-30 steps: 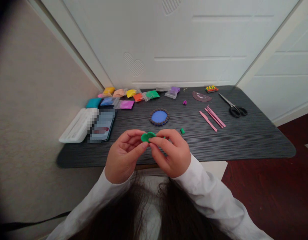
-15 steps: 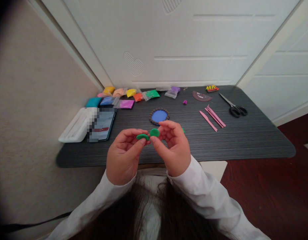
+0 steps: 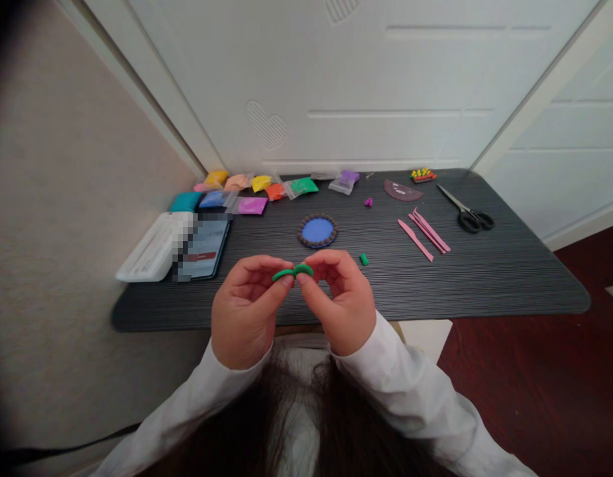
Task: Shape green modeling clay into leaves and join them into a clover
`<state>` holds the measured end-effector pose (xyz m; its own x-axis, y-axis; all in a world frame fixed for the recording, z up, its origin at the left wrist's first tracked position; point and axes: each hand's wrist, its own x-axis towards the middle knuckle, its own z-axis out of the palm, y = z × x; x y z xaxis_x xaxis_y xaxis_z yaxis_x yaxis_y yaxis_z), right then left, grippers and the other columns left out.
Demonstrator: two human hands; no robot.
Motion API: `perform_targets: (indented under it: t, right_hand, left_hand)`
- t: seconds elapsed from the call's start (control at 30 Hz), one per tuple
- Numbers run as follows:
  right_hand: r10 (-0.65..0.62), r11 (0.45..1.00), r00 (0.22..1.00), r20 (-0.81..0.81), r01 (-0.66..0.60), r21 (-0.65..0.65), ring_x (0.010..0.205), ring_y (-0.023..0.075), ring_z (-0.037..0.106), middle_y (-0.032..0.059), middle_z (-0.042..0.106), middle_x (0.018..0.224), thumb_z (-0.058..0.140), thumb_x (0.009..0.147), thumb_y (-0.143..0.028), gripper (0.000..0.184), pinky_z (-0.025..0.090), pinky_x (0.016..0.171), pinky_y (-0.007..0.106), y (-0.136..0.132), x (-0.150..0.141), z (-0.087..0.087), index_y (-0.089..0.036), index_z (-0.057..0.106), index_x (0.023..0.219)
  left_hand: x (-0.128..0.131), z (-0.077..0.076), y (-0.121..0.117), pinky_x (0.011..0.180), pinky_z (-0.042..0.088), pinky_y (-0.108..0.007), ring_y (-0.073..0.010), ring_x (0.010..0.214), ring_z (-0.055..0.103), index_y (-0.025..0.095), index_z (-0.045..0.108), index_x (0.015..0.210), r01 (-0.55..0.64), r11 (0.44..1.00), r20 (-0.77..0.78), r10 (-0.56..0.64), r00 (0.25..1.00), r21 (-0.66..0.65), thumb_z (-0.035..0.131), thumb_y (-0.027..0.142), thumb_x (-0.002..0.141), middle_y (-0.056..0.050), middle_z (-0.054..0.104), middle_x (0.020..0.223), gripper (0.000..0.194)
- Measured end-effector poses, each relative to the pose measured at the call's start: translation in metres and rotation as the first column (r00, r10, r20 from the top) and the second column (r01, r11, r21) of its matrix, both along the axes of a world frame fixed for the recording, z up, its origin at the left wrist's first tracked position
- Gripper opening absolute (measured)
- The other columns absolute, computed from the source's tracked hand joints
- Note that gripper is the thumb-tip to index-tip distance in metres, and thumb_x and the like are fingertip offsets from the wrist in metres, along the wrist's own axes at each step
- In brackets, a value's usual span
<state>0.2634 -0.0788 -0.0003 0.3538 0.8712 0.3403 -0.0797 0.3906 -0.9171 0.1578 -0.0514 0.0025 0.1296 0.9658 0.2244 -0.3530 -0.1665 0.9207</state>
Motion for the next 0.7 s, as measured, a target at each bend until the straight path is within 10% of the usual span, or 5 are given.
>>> perform_targets:
  t: [0.7]
  right_hand:
    - [-0.007,1.0,1.0,0.03,0.007,0.021,0.076,0.0099,0.055,-0.0016,0.056,0.08,0.059,0.071,-0.006,0.019,0.046,0.07,0.025,0.0001,-0.0012,0.0012,-0.022,0.054,0.082]
  left_hand:
    - [-0.0014,0.0023,-0.0012,0.07,0.052,-0.018,-0.0081,0.075,0.064,0.019,0.059,0.082,-0.034,0.999,-0.102,0.037,0.994,0.037,0.064,0.007,0.069,0.002,0.067,0.08,0.018]
